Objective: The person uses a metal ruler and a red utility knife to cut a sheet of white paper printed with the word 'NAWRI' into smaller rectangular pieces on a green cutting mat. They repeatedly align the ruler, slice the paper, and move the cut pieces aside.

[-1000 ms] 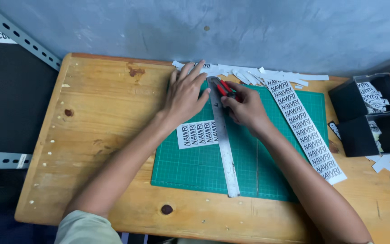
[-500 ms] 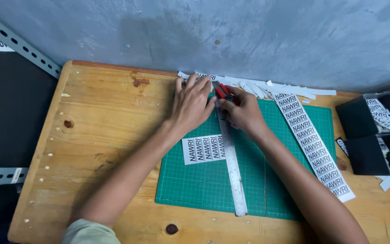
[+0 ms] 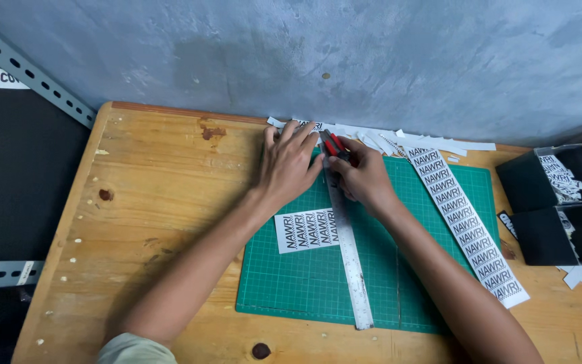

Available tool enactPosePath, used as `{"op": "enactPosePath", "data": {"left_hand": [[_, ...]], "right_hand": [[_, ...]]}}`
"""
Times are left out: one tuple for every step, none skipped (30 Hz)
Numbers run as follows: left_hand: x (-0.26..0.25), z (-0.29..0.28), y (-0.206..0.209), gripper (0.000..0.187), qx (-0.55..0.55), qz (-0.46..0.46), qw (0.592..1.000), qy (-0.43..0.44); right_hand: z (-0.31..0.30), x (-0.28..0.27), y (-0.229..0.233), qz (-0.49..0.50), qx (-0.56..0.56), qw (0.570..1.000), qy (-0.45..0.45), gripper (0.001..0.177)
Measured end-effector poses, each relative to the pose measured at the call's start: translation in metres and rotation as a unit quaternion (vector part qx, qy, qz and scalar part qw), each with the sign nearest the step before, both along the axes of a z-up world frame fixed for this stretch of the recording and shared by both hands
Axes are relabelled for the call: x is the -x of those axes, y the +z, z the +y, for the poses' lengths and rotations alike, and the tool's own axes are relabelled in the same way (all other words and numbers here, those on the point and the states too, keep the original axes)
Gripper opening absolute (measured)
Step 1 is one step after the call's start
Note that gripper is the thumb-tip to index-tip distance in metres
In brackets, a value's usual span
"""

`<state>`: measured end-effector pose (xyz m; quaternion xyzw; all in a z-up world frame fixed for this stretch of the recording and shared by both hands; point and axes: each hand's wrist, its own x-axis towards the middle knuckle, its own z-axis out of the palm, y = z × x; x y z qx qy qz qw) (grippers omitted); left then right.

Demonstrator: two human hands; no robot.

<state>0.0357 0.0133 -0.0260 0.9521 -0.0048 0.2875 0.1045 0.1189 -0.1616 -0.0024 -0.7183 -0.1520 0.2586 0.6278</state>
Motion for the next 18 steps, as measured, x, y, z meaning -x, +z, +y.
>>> {"op": "enactPosePath", "data": {"left_hand": [[0.0, 0.0, 0.0, 0.037, -0.001, -0.001, 1.0, 0.001], [0.0, 0.0, 0.0, 0.037, 0.0, -0.007, 1.0, 0.0], [0.0, -0.001, 0.0, 0.036, 0.001, -0.012, 1.0, -0.001], [-0.001, 0.001, -0.003, 0.036, 0.001, -0.013, 1.0, -0.001], [-0.002, 0.002, -0.007, 0.032, 0.0, -0.021, 1.0, -0.013], [-0.004, 0.003, -0.01, 0.028, -0.001, -0.03, 0.999, -0.025], [-0.004, 0.003, -0.01, 0.028, -0.002, -0.031, 0.999, -0.027], [-0.005, 0.004, -0.01, 0.025, -0.003, -0.034, 0.999, -0.032], [-0.006, 0.004, -0.01, 0.023, -0.003, -0.038, 0.999, -0.038], [-0.004, 0.002, -0.004, 0.023, -0.004, -0.038, 0.998, -0.041], [-0.001, 0.0, 0.003, 0.02, 0.0, -0.043, 0.998, -0.049], [0.001, -0.002, 0.01, 0.021, 0.005, -0.048, 0.997, -0.057], [0.003, -0.006, 0.016, 0.021, 0.003, -0.049, 0.997, -0.061], [0.005, -0.01, 0.022, 0.023, -0.007, -0.068, 0.995, -0.074], [0.007, -0.014, 0.028, 0.026, -0.017, -0.087, 0.992, -0.088], [0.008, -0.019, 0.033, 0.026, -0.018, -0.089, 0.992, -0.093], [0.01, -0.024, 0.038, 0.028, -0.023, -0.105, 0.988, -0.109], [0.011, -0.03, 0.043, 0.03, -0.027, -0.122, 0.984, -0.125]], "right_hand": [[0.001, -0.001, -0.003, -0.001, -0.001, 1.0, 0.001, 0.056], [0.001, -0.003, -0.007, -0.006, 0.002, 1.0, 0.002, 0.056], [0.001, -0.004, -0.01, -0.011, 0.006, 1.0, 0.003, 0.056], [0.001, -0.004, -0.011, -0.011, 0.006, 1.0, 0.004, 0.056], [0.001, -0.004, -0.011, -0.013, 0.005, 1.0, 0.004, 0.056], [0.001, -0.004, -0.012, -0.016, 0.004, 1.0, 0.003, 0.056], [0.001, -0.006, -0.014, -0.017, 0.003, 1.0, 0.001, 0.056], [0.0, -0.008, -0.015, -0.026, 0.003, 1.0, 0.0, 0.056], [-0.002, -0.01, -0.017, -0.035, 0.004, 0.999, -0.002, 0.056], [-0.006, -0.011, -0.021, -0.035, 0.003, 0.999, -0.005, 0.056], [-0.011, -0.012, -0.025, -0.06, 0.001, 0.998, 0.004, 0.055], [-0.015, -0.013, -0.029, -0.085, -0.002, 0.996, 0.012, 0.053], [-0.021, -0.006, -0.019, -0.086, -0.003, 0.996, 0.008, 0.053], [-0.028, 0.001, -0.01, -0.086, -0.004, 0.996, 0.001, 0.053], [-0.035, 0.009, -0.001, -0.086, -0.004, 0.996, -0.006, 0.053], [-0.043, 0.015, 0.008, -0.088, -0.005, 0.996, -0.011, 0.053], [-0.052, 0.022, 0.017, -0.093, -0.009, 0.995, -0.019, 0.053], [-0.061, 0.029, 0.026, -0.097, -0.013, 0.995, -0.028, 0.054]]}}
